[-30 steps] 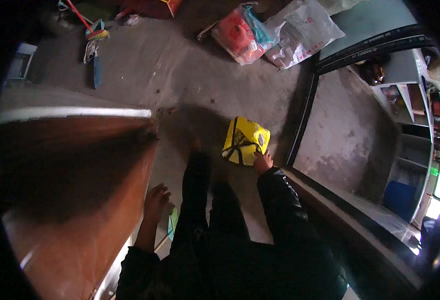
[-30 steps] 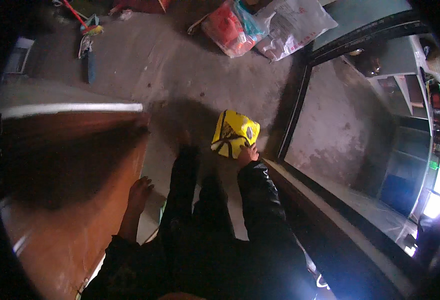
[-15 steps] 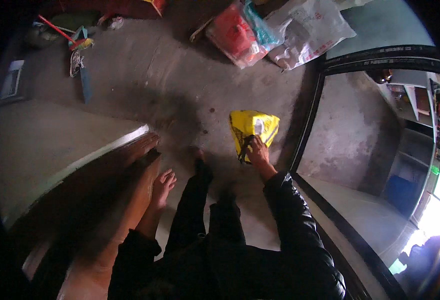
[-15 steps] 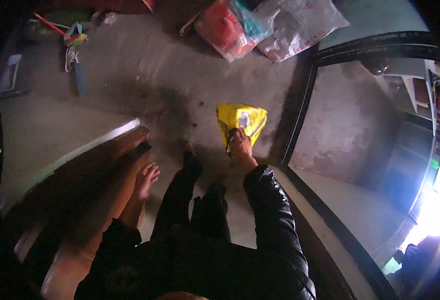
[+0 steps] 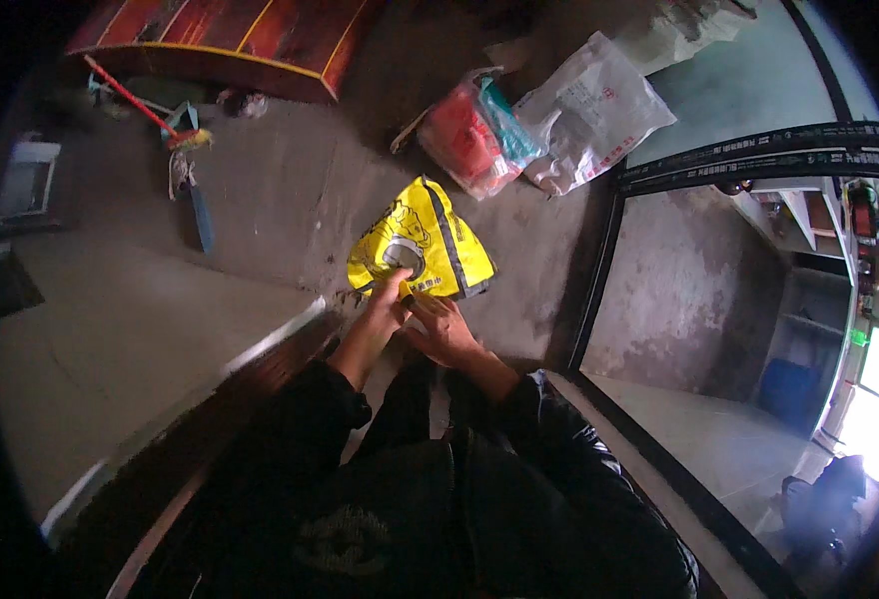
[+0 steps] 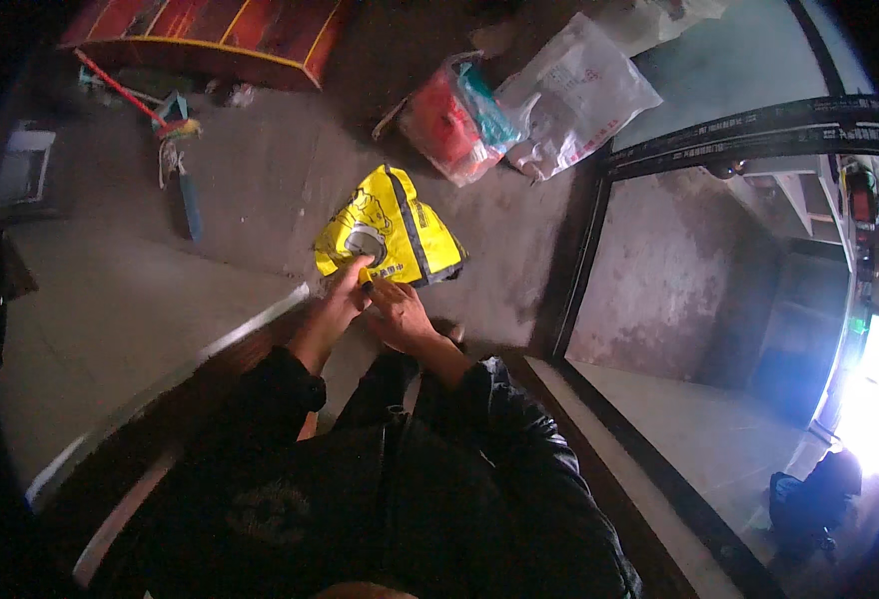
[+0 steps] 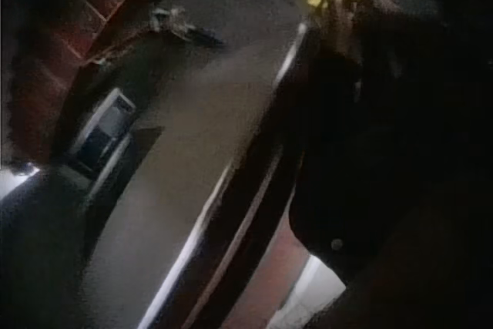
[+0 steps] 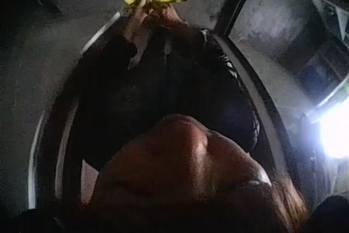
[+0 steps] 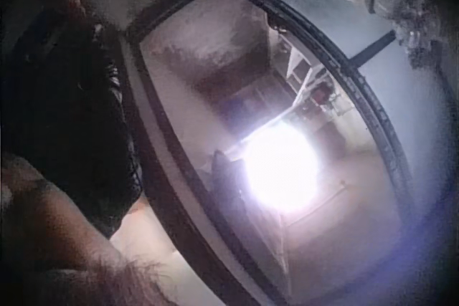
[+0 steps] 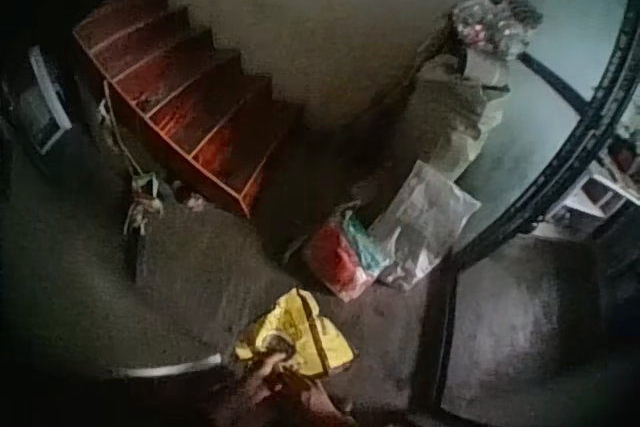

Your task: The person moves a red bag and a yellow bag, then sweeps a spiral staircase with a red broom and collects debris into a dustpan. The person transfers the collected debris into a white bag and continues sweeping the stairs.

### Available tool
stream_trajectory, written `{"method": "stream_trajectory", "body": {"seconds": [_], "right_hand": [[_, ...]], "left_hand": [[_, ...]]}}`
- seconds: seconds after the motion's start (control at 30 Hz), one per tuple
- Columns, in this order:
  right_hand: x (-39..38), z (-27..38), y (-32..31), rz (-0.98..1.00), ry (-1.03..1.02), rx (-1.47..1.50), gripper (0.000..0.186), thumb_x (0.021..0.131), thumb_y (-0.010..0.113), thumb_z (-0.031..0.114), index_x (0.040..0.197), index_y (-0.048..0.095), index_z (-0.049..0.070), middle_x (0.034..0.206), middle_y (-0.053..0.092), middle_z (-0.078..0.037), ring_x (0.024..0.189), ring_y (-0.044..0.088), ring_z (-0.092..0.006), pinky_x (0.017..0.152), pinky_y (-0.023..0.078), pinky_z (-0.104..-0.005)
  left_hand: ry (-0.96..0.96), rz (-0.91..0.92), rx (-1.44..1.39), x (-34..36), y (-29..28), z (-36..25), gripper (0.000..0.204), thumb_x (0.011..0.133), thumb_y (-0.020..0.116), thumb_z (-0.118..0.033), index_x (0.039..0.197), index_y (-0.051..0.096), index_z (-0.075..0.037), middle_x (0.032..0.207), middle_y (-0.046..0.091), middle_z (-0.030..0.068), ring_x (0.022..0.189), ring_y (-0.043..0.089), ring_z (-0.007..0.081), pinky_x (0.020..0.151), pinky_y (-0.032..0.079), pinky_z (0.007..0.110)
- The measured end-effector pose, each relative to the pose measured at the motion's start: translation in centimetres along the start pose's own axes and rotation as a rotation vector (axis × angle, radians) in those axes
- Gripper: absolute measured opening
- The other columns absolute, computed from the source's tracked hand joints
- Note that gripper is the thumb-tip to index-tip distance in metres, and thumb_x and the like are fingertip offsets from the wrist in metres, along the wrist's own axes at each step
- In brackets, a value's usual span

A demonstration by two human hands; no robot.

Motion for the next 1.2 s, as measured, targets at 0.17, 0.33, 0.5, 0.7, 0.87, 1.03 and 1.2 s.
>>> {"method": "stream_trajectory", "body": {"seconds": [0.17,0.33,0.5,0.7,0.87,1.03,1.2], "right_hand": [[4.5,-5.8,-11.9,-0.317,0.457,0.549,0.062,0.069,0.074,0.016,0.123,0.045,0.002,0.120,0.051,-0.019,0.112,0.050,-0.0298,0.094,0.039,-0.0375],[2.5,-23.2,-15.6,-0.390,1.042,0.619,0.088,0.073,0.073,0.036,0.136,0.022,0.001,0.130,0.042,-0.017,0.116,0.045,-0.0287,0.091,0.042,-0.0379],[4.8,-25.2,-18.2,-0.267,0.872,1.520,0.064,0.082,0.064,0.038,0.130,0.034,0.007,0.119,0.051,-0.009,0.104,0.053,-0.0218,0.081,0.047,-0.0385],[7.7,-29.2,-21.3,-0.456,0.987,0.915,0.038,0.074,0.070,0.010,0.107,0.055,-0.001,0.094,0.062,-0.005,0.081,0.059,-0.0143,0.070,0.048,-0.0283],[5.2,-35.9,-23.3,-0.796,1.082,0.853,0.027,0.072,0.069,0.008,0.096,0.060,-0.004,0.087,0.064,-0.005,0.076,0.059,-0.0135,0.068,0.048,-0.0276],[-0.7,-41.2,-26.1,-0.969,1.228,0.423,0.020,0.079,0.063,0.006,0.096,0.060,-0.005,0.087,0.064,-0.005,0.076,0.057,-0.0121,0.069,0.047,-0.0274],[-3.9,-40.5,-27.5,-1.009,1.378,0.334,0.024,0.081,0.063,0.012,0.100,0.060,-0.003,0.090,0.064,-0.007,0.079,0.058,-0.0136,0.069,0.047,-0.0288]], "left_hand": [[-0.012,-0.332,0.299,5.2,2.6,-3.4,0.034,0.080,0.056,-0.013,0.113,0.050,-0.004,0.105,0.060,0.0129,0.090,0.061,0.0249,0.076,0.051,0.041],[-0.241,-0.041,0.163,9.7,12.2,-2.6,0.039,0.080,0.062,-0.017,0.115,0.051,-0.004,0.104,0.062,0.0127,0.089,0.062,0.0260,0.078,0.051,0.040],[-0.437,-0.132,0.265,15.7,18.5,-0.2,0.036,0.078,0.064,-0.014,0.111,0.054,-0.004,0.105,0.061,0.0099,0.090,0.061,0.0244,0.077,0.051,0.038],[-0.264,0.231,0.948,20.5,29.5,2.7,0.036,0.082,0.054,-0.019,0.116,0.053,-0.005,0.106,0.059,0.0070,0.090,0.058,0.0168,0.076,0.048,0.031],[-0.278,0.580,1.258,25.5,34.2,3.4,0.044,0.083,0.057,-0.026,0.120,0.051,-0.004,0.105,0.058,0.0058,0.092,0.054,0.0150,0.074,0.045,0.030],[-0.395,0.611,1.329,32.4,36.7,1.8,0.053,0.079,0.064,-0.041,0.116,0.054,-0.004,0.102,0.061,0.0027,0.080,0.056,0.0134,0.070,0.045,0.028],[0.497,-0.004,1.709,50.6,33.7,-4.7,0.073,0.071,0.067,-0.030,0.129,0.037,0.002,0.114,0.053,0.0239,0.097,0.058,0.0300,0.081,0.048,0.035]]}}
Point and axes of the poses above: each hand's wrist, its own x-axis towards the middle knuckle, its own y-axis out of the palm, z = x × y, the point moved 5 cm from there along x, towards the middle knuckle
